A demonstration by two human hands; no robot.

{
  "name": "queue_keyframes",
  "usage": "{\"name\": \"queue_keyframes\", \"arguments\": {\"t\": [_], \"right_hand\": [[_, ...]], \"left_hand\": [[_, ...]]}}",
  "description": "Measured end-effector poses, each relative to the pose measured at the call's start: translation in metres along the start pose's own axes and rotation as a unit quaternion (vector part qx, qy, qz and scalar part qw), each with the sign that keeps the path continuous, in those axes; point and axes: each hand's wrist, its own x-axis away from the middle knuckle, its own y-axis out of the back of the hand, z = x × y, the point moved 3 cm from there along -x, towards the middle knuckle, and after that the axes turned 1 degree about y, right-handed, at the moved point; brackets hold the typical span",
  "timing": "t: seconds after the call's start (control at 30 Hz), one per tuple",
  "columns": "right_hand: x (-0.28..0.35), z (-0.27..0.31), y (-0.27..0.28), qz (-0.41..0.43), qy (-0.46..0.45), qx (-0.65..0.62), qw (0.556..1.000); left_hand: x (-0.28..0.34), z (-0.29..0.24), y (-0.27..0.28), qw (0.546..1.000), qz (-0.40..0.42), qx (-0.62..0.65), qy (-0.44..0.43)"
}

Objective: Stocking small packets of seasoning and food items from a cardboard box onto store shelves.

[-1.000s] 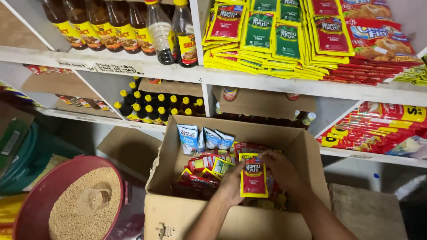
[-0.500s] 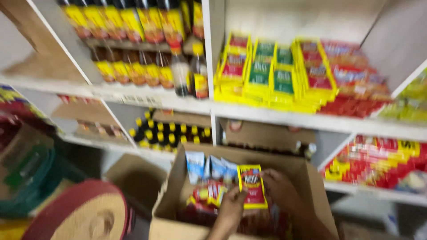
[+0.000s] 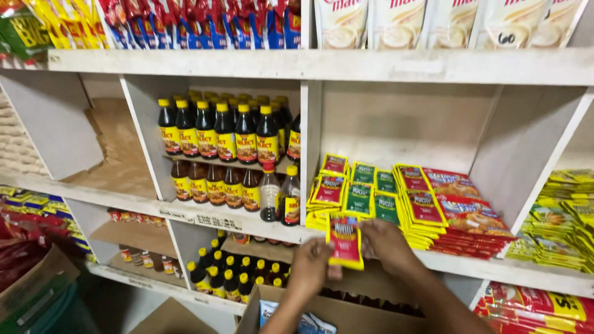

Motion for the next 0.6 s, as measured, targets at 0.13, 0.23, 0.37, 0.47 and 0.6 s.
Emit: {"name": "queue_keyframes", "arguments": {"t": [0.13,0.23,0.37,0.47,0.6], "right_hand": [[-0.053,0.057,-0.007,-0.024,0.006,0.028,0.999],[-0.094,0.075,-0.009,-0.059,0.002,0.027,0.998],[-0.144,0.071,-0.01,-0.069,0.012,0.053,0.996],[-0.152,0.074,-0.012,-0.079,0.024,0.118,0.99],[-0.143,0.079,-0.017,-0.101,0.009,0.176,0.979]], "left_hand": [[-0.044,-0.06,-0.001,0.997,-0.064,-0.029,-0.025],[-0.086,-0.075,0.006,0.993,-0.097,-0.035,-0.049],[-0.115,-0.086,0.015,0.98,-0.167,-0.071,-0.086],[-0.12,-0.086,0.019,0.967,-0.203,-0.122,-0.093],[-0.142,-0.06,0.027,0.965,-0.206,-0.111,-0.119]]}}
